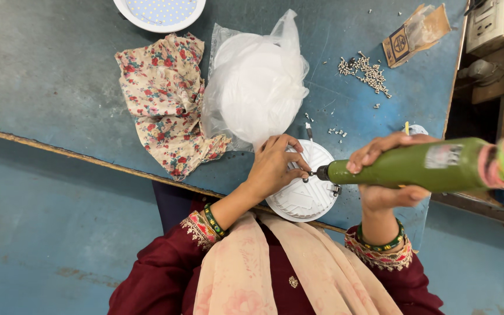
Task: The person assembles round LED ceiling light panels at a workbench. They use a hot glue gun to attach small components to the back of each panel, press parts into place, attach a wire connector, and stack finished panels aside while taking new ones from a plastic bag.
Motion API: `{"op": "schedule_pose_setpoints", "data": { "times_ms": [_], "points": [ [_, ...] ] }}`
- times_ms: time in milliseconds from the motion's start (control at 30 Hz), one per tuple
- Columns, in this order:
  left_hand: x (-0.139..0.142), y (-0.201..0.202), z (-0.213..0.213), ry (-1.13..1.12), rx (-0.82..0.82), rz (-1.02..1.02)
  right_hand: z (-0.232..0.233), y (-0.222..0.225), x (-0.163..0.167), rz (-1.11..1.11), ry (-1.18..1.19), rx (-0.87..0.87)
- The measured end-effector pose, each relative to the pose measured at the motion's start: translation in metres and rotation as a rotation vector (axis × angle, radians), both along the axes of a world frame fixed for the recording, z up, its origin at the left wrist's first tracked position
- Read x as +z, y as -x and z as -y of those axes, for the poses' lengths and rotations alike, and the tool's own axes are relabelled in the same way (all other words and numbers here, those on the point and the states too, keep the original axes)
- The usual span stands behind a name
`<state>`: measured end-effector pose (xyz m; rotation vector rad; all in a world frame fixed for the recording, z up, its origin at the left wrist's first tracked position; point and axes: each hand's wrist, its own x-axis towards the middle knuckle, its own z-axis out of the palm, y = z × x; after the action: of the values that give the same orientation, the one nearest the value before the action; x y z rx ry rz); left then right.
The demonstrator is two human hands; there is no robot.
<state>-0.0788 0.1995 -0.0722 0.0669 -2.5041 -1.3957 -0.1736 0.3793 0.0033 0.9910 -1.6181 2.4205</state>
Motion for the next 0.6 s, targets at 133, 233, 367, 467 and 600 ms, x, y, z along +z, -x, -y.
{"op": "schedule_pose_setpoints", "data": {
  "times_ms": [133, 233, 367, 467, 600],
  "points": [
    [-0.004, -0.001, 0.004, -0.010, -0.061, 0.003, -0.007, -0.001, 0.000, -0.011, 0.040, -0.069],
    [-0.007, -0.002, 0.005, 0.015, -0.083, 0.003, -0.009, 0.000, -0.007, 0.009, 0.035, -0.051],
    [-0.011, -0.003, 0.007, 0.040, -0.109, -0.005, -0.008, 0.003, -0.021, 0.048, 0.062, 0.000],
    [-0.012, -0.003, 0.006, 0.068, -0.106, -0.008, -0.008, 0.003, -0.024, 0.060, 0.059, -0.017],
    [-0.011, -0.002, 0.006, 0.059, -0.107, -0.004, -0.005, 0.000, -0.018, 0.063, 0.076, -0.021]
  ]
}}
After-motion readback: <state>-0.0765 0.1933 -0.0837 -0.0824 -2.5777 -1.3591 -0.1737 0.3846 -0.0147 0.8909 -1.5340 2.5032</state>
